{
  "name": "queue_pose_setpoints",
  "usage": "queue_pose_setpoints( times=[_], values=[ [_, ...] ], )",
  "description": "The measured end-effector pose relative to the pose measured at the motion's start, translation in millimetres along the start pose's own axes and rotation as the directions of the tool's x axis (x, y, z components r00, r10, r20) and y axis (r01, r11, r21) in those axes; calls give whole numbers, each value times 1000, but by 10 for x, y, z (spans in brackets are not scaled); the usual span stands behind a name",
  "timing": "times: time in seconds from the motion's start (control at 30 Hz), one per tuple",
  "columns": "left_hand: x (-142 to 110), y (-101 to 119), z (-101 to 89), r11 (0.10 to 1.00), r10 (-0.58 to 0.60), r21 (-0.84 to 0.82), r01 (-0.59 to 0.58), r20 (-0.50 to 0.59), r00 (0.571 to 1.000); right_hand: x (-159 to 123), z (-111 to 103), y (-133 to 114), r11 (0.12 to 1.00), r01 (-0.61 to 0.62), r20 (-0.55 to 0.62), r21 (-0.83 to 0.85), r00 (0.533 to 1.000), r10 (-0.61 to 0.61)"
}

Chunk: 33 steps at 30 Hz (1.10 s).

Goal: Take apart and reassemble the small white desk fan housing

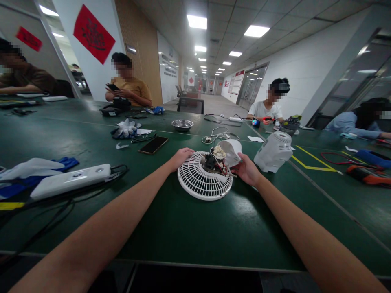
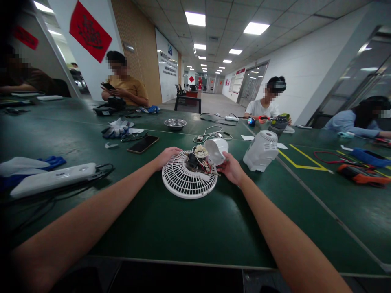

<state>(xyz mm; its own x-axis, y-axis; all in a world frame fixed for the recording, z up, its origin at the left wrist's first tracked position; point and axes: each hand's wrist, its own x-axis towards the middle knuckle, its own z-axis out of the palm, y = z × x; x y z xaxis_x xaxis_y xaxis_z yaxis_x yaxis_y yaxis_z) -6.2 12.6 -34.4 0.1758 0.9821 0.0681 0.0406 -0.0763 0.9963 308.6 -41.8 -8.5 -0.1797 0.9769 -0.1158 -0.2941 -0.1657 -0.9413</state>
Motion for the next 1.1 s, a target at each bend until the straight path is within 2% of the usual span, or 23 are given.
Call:
queue_pose_setpoints(
  times=[0.43, 0.87, 1.1],
  values=[
    [-93, 86, 46, 1000, 2, -10, -2, -23, 1000, 21, -14, 15, 999, 42, -17, -4, 999, -42],
    [-47, 41, 31, 1000, 23, -11, -22, 2, 1000, 12, -22, 9, 999, 26, -5, -23, 1000, -27],
    [-66, 51, 55, 999, 26, -24, -27, -24, 999, 2, -20, 11, 999, 37, -9, -19, 999, -37]
  ],
)
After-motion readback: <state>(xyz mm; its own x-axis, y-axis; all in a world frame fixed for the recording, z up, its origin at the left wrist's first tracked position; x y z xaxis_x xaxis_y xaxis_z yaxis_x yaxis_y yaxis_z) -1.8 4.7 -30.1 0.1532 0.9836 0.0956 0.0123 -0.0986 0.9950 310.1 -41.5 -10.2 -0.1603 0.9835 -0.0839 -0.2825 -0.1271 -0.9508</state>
